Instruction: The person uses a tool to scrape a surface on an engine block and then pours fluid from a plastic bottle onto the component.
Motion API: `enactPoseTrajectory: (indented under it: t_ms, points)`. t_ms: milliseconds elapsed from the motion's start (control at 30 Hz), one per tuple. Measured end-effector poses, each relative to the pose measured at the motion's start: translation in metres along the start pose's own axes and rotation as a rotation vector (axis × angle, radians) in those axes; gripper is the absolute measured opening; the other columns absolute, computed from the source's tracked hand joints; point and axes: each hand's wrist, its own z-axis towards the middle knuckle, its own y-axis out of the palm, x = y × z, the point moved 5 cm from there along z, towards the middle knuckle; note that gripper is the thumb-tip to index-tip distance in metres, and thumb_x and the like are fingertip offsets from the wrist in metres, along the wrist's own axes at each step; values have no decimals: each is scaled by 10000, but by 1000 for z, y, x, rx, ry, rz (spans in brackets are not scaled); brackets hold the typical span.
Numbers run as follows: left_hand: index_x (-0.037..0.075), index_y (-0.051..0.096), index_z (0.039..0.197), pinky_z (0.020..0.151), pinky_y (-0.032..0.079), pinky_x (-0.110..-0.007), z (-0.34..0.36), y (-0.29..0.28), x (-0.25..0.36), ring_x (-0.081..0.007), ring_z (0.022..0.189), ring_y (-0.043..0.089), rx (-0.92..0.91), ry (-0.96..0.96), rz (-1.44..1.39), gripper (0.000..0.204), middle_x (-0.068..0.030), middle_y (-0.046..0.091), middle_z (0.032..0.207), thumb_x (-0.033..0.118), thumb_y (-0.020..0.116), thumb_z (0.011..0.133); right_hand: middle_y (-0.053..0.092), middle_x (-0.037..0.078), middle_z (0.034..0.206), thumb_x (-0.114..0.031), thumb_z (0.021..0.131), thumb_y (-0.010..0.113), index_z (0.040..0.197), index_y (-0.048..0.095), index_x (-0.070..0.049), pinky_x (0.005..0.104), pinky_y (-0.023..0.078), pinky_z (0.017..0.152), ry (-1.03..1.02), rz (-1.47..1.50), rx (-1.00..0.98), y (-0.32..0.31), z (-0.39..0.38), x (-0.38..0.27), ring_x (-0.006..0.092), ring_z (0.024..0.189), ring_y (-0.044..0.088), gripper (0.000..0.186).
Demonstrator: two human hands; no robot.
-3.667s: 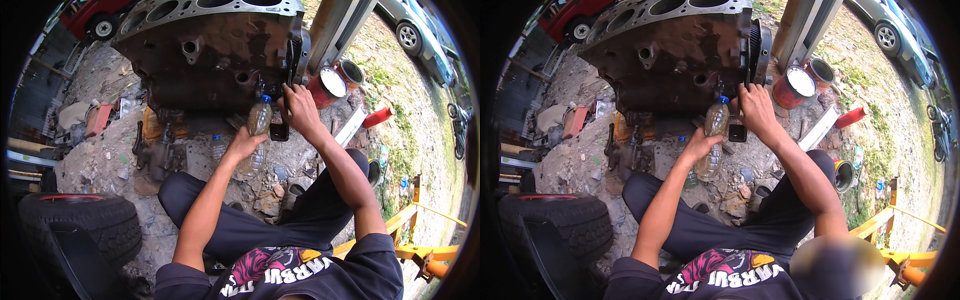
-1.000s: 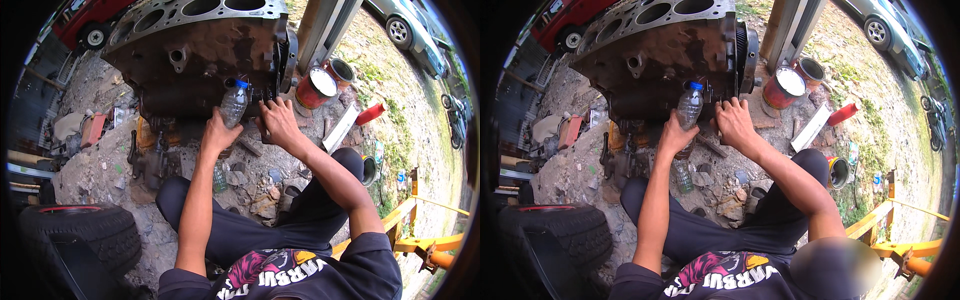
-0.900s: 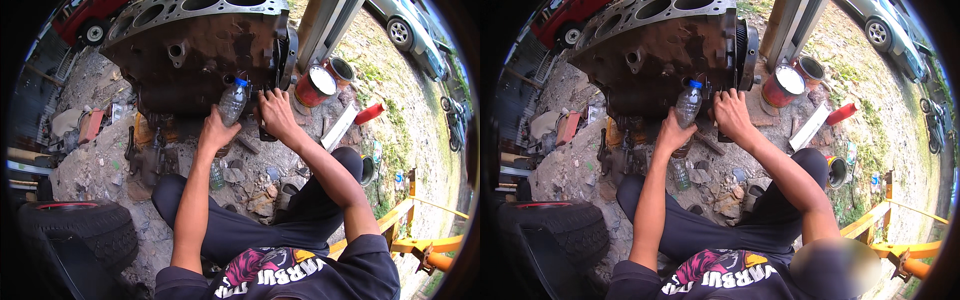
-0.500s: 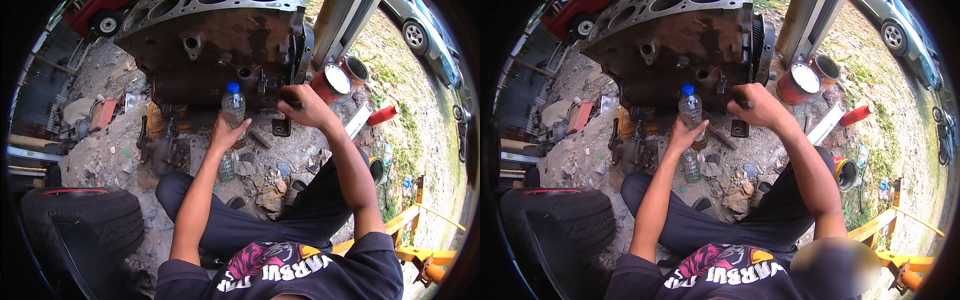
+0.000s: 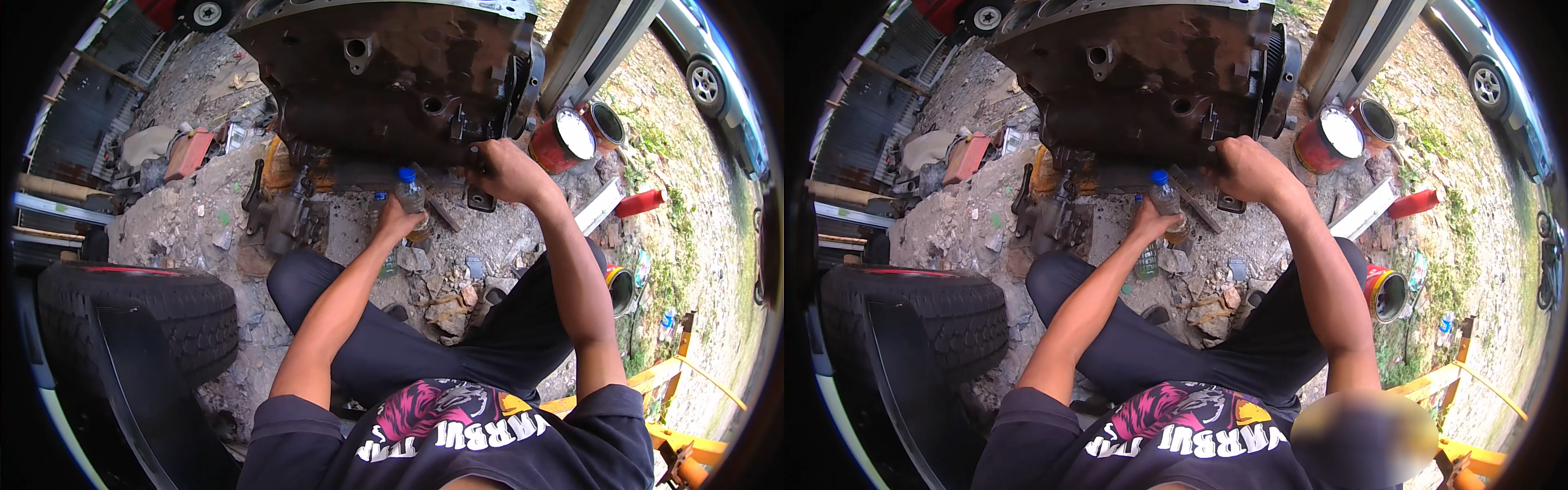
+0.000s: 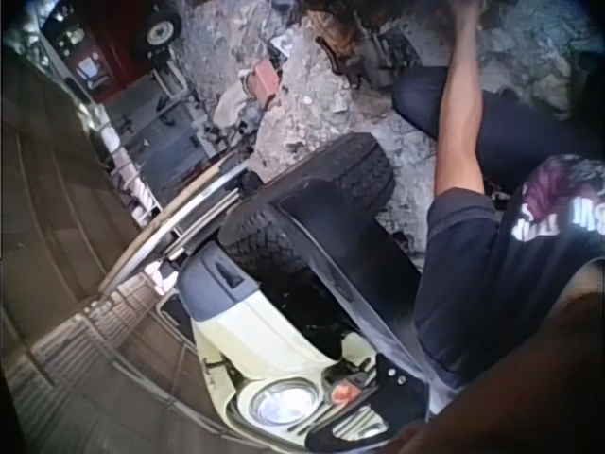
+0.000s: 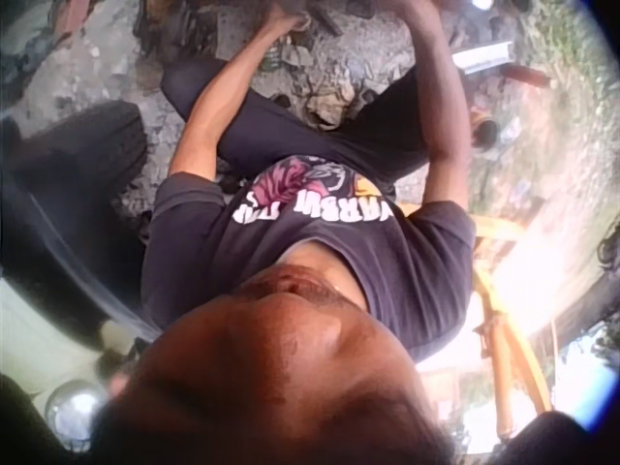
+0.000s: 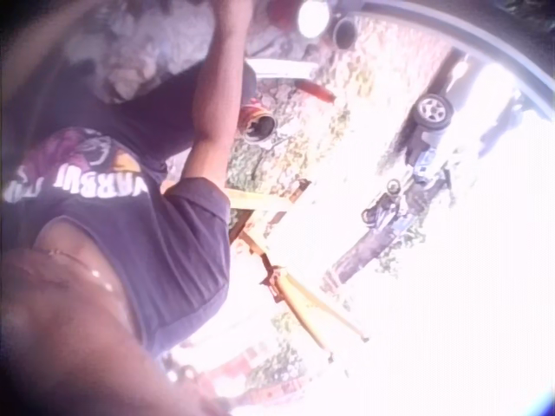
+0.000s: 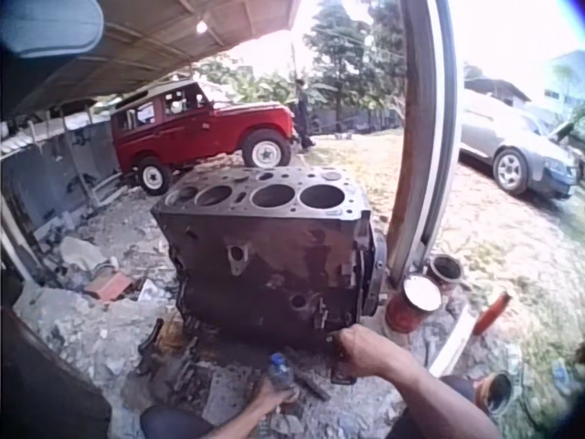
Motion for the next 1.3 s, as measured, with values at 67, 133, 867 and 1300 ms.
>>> enactPoseTrajectory:
  t_ms: [67, 133, 867, 1300]
  points:
    - [30, 425, 1380, 1029, 485, -435, 8, 9, -3, -386, 1223, 597, -41, 17, 25, 935, -228, 621, 1304, 297, 905, 622, 659, 270, 794, -195, 877, 688, 912, 670, 56, 501, 520, 717, 42, -13, 12, -6, 1, 8, 453, 839, 648, 255]
    - [39, 442, 1371, 1024, 489, -438, 13, 19, -1, -393, 1217, 598, -90, 24, 34, 928, -231, 622, 1301, 287, 903, 605, 647, 276, 767, -223, 903, 685, 893, 663, 65, 498, 510, 699, 70, 15, 34, -12, 1, 13, 462, 823, 642, 289]
    - [-32, 313, 1312, 955, 523, -465, -1, -84, 114, -475, 1086, 645, 130, 153, -85, 861, -321, 659, 1124, 222, 845, 685, 733, 96, 839, -141, 936, 713, 951, 675, 18, 240, 527, 673, 499, 697, 179, -53, -16, 54, 115, 740, 699, 164]
    - [-13, 332, 1311, 977, 496, -484, 0, -105, 105, -467, 1150, 611, 180, 192, -162, 843, -305, 623, 1213, 265, 852, 708, 668, 195, 1017, -71, 956, 569, 1227, 626, -38, 437, 507, 770, 214, -166, 283, -18, 12, 0, 369, 863, 652, 279]
